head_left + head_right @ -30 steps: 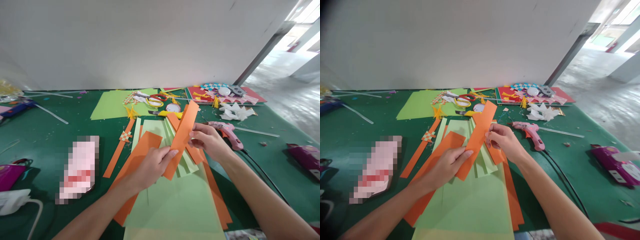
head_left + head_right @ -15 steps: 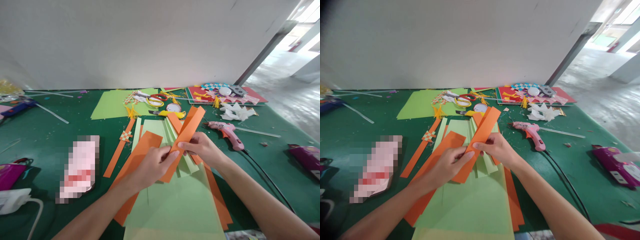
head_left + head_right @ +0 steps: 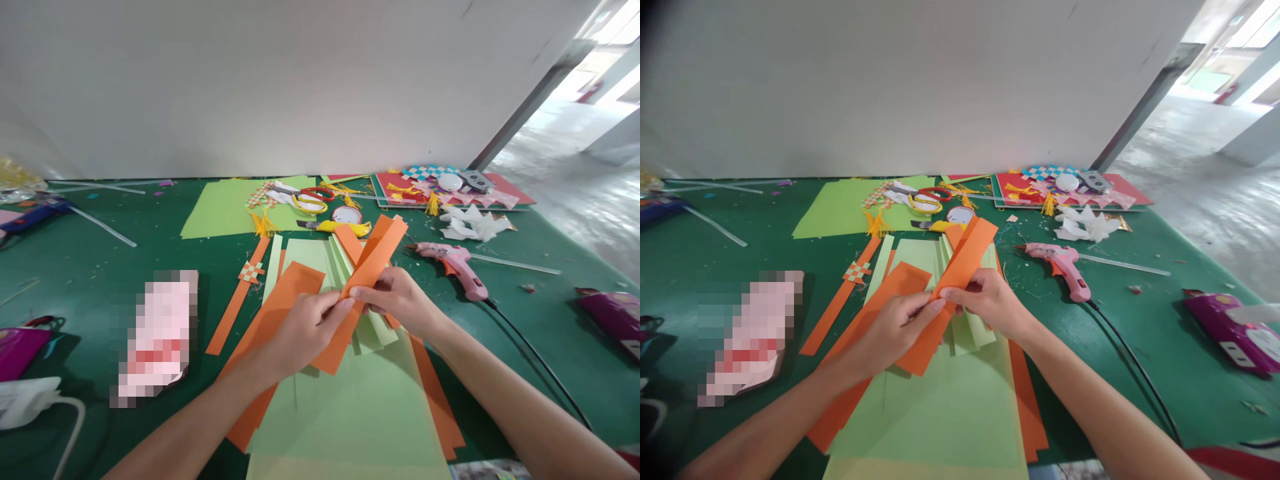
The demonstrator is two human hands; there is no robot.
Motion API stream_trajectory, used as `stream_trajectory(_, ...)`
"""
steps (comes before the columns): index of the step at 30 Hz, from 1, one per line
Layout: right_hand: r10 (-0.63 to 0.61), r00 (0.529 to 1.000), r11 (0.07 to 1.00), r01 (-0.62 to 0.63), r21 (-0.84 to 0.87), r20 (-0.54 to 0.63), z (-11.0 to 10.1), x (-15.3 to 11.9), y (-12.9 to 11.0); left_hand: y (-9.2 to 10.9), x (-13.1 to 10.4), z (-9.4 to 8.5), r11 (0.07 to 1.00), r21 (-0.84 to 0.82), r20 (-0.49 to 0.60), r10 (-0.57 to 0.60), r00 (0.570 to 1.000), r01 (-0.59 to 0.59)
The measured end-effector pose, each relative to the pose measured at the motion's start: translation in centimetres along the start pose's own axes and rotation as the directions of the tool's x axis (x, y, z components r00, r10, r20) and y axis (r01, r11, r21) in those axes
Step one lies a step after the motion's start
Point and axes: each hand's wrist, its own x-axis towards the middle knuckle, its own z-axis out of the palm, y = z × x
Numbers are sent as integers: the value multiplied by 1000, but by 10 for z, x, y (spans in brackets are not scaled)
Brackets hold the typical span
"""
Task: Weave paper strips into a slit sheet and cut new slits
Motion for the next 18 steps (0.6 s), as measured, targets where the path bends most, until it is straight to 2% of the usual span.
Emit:
stream_trajectory(9, 0, 1000, 1000, 0, -3, 4, 1, 0, -1, 2, 1, 0, 1000, -3, 1, -1, 1000, 1)
stream_trajectory(13, 5, 999, 1000, -4, -1, 48, -3, 0, -2, 2, 0, -1, 1000, -3, 10, -7, 1000, 7)
stream_trajectory(18, 41, 988, 998, -35, -42, 148, -14, 0, -5, 2, 3, -4, 998, 36, -83, -48, 995, 51)
